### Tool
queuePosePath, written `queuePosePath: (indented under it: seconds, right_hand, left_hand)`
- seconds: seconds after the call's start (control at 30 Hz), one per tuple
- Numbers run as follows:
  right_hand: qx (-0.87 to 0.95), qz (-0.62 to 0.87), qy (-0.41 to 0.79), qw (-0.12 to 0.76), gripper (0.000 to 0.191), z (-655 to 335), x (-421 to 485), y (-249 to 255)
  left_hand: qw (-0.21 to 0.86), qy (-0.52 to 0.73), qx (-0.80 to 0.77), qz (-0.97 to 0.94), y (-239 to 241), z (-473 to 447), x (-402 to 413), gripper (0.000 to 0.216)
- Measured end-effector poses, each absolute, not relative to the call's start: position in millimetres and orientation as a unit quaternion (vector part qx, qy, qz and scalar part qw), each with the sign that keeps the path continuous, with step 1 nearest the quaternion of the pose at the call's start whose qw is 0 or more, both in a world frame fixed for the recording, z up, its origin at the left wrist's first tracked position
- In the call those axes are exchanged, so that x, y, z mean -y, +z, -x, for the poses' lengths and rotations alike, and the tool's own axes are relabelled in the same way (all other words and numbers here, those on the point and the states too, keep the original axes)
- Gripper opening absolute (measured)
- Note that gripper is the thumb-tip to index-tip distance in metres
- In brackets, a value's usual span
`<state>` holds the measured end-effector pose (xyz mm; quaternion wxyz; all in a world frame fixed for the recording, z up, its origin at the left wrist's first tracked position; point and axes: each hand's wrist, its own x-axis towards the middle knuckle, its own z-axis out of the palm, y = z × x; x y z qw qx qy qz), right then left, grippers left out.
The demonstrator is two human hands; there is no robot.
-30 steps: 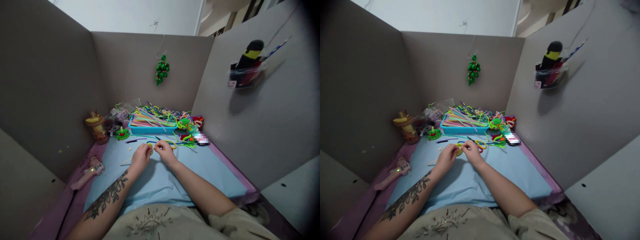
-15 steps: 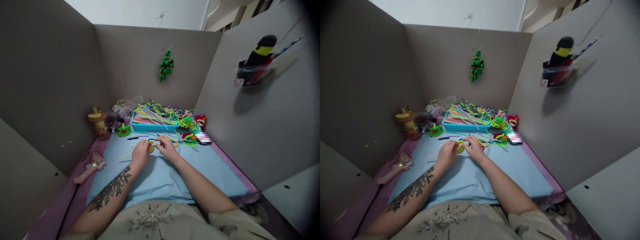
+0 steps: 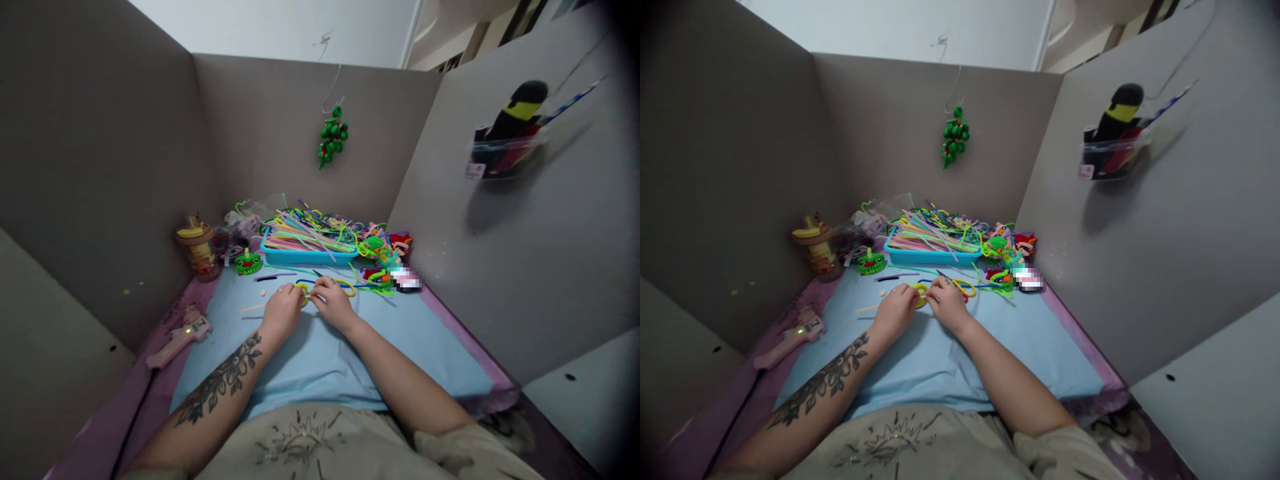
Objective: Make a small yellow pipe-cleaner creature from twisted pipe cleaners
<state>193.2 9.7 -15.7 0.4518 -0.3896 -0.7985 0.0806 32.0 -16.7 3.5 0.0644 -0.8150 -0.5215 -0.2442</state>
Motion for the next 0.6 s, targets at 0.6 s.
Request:
queuePosePath:
  seconds: [0.6]
  right_hand:
    - [0.464, 0.339, 0.626, 0.526, 0.021, -176.1, -8.2, -7.8]
  left_hand:
    - [0.054, -0.363, 0.490, 0.790, 8.1, -38.9, 26.3, 0.022]
